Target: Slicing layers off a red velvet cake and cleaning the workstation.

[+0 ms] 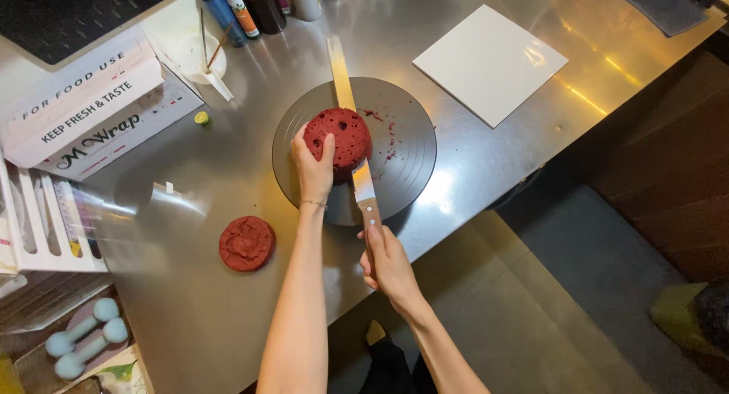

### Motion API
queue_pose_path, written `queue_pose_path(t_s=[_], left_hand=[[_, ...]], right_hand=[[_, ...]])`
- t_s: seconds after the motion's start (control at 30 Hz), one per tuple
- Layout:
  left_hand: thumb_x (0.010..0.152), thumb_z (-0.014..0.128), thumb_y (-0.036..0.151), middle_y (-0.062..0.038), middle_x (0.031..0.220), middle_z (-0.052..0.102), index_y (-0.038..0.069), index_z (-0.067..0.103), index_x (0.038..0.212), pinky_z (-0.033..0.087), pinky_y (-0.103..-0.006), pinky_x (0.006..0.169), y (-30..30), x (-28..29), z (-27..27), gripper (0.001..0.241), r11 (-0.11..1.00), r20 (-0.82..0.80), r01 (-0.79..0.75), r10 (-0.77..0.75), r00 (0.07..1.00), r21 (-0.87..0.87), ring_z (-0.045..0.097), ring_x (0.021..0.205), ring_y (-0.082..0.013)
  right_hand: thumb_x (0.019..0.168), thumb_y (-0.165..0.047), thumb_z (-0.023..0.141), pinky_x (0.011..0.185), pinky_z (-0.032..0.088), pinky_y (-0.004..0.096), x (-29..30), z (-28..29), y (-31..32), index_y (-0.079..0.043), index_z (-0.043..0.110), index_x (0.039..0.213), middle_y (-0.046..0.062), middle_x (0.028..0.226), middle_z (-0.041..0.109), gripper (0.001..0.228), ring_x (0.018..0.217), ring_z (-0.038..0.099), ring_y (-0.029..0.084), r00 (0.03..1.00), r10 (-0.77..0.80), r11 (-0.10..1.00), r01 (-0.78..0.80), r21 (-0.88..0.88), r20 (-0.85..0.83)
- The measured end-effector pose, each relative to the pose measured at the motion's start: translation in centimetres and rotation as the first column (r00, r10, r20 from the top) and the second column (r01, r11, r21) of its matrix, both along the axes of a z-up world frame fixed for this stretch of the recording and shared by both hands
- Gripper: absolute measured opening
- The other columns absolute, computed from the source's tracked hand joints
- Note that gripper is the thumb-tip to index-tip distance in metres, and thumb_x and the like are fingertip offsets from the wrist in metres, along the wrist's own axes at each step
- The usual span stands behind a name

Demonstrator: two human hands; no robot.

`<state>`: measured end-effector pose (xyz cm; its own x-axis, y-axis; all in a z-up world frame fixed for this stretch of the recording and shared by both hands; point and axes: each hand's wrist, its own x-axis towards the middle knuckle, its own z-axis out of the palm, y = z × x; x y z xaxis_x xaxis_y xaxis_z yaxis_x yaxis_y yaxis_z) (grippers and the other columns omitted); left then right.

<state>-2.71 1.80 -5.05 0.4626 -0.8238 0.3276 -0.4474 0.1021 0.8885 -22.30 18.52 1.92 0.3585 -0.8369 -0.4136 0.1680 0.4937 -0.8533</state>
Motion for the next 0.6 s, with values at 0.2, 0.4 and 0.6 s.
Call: queue_pose_path(t_s=[0.2, 0.4, 0.6], left_hand=[[0.099, 0.069, 0.035, -0.022, 0.138, 0.052, 0.002, 0.048, 0.144, 0.037, -0.0456, 0.114, 1.1, -2.1, 0.0, 0.060, 0.983, 0.034, -0.173, 0.176, 0.984, -0.063, 0.048, 0.132, -0.0368], [0.098, 0.070, 0.036, -0.018, 0.134, 0.062, 0.002, 0.055, 0.136, 0.043, -0.0417, 0.112, -0.7, 1.0, 0.9, 0.054, 0.990, -0.119, -0.138, 0.133, 0.984, -0.032, 0.058, 0.127, -0.0308], [0.100, 0.068, 0.032, -0.017, 0.134, 0.065, 0.002, 0.059, 0.136, 0.047, -0.0376, 0.110, -1.0, 2.2, 0.2, 0.048, 0.981, -0.097, 0.196, -0.196, 0.976, -0.007, 0.062, 0.125, -0.0262]], right_hand=[[0.107, -0.039, 0.038, 0.032, 0.029, 0.027, -1.9, 0.4, 6.0, -0.004, 0.055, 0.117, 0.003, 0.052, 0.047, 0.040, 0.033, 0.039, 0.012, 0.999, 0.041, 0.996, -0.041, 0.076, -0.002], [0.110, -0.036, 0.039, 0.040, 0.044, 0.028, -6.7, -1.8, 4.6, -0.001, 0.061, 0.125, 0.004, 0.067, 0.060, 0.045, 0.046, 0.054, 0.011, 0.999, 0.041, 0.996, -0.038, 0.086, -0.024], [0.107, -0.036, 0.044, 0.033, 0.029, 0.026, -3.3, 1.4, 1.5, -0.004, 0.057, 0.116, 0.003, 0.062, 0.048, 0.036, 0.038, 0.039, 0.009, 0.992, -0.038, 0.997, 0.046, 0.063, -0.119]])
